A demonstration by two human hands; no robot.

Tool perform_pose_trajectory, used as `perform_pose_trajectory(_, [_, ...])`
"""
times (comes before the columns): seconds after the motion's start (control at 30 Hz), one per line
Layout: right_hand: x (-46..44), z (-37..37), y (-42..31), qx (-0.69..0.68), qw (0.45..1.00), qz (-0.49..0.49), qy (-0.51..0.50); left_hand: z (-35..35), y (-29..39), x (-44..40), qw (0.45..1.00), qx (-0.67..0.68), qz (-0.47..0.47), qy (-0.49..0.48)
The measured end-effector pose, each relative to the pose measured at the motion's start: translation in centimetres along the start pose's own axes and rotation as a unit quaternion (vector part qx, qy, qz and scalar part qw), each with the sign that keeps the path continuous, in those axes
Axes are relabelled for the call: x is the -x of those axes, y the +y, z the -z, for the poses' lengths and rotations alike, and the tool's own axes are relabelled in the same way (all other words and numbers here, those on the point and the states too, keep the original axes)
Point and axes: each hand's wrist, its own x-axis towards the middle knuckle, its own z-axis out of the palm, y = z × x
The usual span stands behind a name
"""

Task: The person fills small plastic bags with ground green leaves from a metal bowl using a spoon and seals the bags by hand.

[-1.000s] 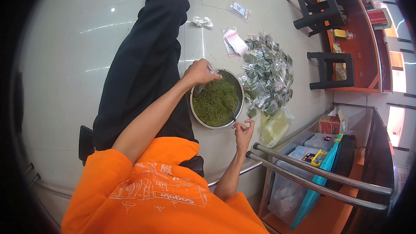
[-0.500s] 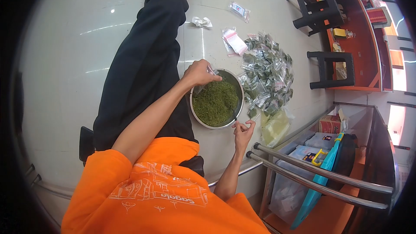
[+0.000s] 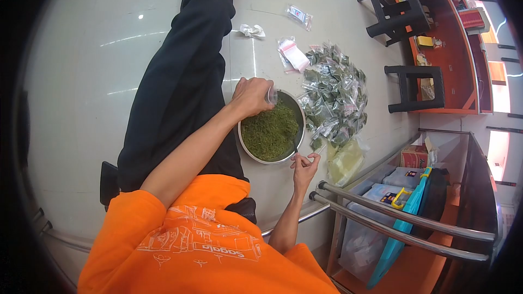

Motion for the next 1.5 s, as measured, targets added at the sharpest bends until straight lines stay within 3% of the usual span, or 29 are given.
perform_pose_trajectory(0.3, [-0.2,0.2,0.0,-0.017,1.0,-0.019,0.012,-0.6,0.6,0.4,0.993,-0.047,-0.1,-0.032])
perform_pose_trajectory(0.57, [-0.2,1.1,-7.0,-0.083,0.995,-0.033,-0.037,-2.1,1.1,0.5,0.98,-0.083,-0.166,-0.072])
perform_pose_trajectory(0.73, [-1.2,1.7,-8.1,-0.015,0.995,0.019,-0.099,-2.3,1.6,0.8,0.969,-0.096,-0.196,-0.114])
perform_pose_trajectory(1.07, [-2.4,1.7,-10.8,0.112,0.985,0.019,-0.133,-3.6,1.9,1.0,0.955,-0.127,-0.236,-0.129])
perform_pose_trajectory(1.17, [-2.6,1.0,-11.5,0.209,0.967,0.086,-0.12,-3.5,2.2,1.2,0.953,-0.115,-0.25,-0.129])
perform_pose_trajectory(1.23, [-2.6,-0.1,-11.9,0.313,0.915,0.21,-0.142,-3.5,2.5,1.3,0.952,-0.085,-0.264,-0.127])
perform_pose_trajectory(1.27, [-2.2,-1.1,-12.7,0.313,0.915,0.21,-0.142,-3.5,2.6,1.4,0.952,-0.086,-0.265,-0.127])
perform_pose_trajectory(1.33, [-1.2,-3.1,-14.1,0.405,0.853,0.312,-0.101,-3.5,2.8,1.4,0.952,-0.05,-0.272,-0.131])
perform_pose_trajectory(1.5, [-1.0,-2.6,-14.7,0.461,0.8,0.384,-0.023,-3.1,2.3,1.1,0.961,0.018,-0.26,-0.089])
